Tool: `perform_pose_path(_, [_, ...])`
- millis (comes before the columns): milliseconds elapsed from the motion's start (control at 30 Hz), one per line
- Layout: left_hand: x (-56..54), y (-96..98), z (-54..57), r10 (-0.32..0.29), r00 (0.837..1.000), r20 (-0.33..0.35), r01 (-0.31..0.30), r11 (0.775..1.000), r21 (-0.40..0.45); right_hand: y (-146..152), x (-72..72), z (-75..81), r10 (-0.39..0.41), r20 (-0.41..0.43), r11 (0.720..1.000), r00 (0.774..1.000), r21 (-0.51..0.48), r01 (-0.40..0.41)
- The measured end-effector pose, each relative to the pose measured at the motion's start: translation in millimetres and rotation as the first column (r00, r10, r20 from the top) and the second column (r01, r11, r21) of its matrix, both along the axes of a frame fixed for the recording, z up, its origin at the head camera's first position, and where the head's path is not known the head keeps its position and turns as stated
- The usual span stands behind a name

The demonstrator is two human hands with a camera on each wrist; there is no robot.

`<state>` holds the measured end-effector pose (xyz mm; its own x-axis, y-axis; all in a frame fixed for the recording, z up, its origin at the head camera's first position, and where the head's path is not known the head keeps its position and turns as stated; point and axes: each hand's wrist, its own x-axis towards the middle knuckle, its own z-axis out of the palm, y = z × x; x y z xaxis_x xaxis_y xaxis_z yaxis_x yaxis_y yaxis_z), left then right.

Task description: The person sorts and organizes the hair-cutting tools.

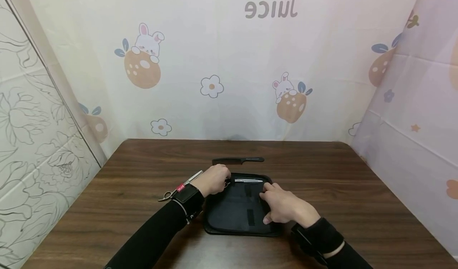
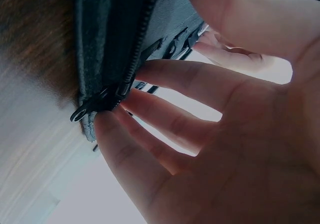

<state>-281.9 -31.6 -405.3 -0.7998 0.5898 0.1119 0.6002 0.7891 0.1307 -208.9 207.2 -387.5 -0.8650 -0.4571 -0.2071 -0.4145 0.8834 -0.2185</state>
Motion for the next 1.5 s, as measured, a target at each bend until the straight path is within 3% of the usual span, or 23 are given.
perform_pose_path(733, [0.9, 0.1, -2.5, -0.008, 1.000, 0.000, 0.008, 1.000, 0.026, 1, -1.7, -1.8, 0.006, -0.004, 1.000, 1.000, 0.006, -0.006])
perform_pose_path(967, [1.7, -6.1, -2.1, -0.017, 1.000, 0.024, 0.015, 0.996, 0.087, 2, -2.1, -3.1, 0.007, -0.017, 1.000, 1.000, -0.008, -0.007])
perform_pose_path(1200, [8.4, -16.5, 6.5, -0.014, 0.999, 0.037, 0.011, 0.997, 0.073, 1, -2.2, -3.0, 0.001, -0.012, 1.000, 1.000, -0.008, -0.001])
perform_pose_path(1500, [12.7, -40.1, 20.9, 0.068, 0.997, 0.026, -0.070, 0.995, 0.069, 0, -2.3, -2.0, -0.006, -0.003, 1.000, 1.000, -0.005, 0.006])
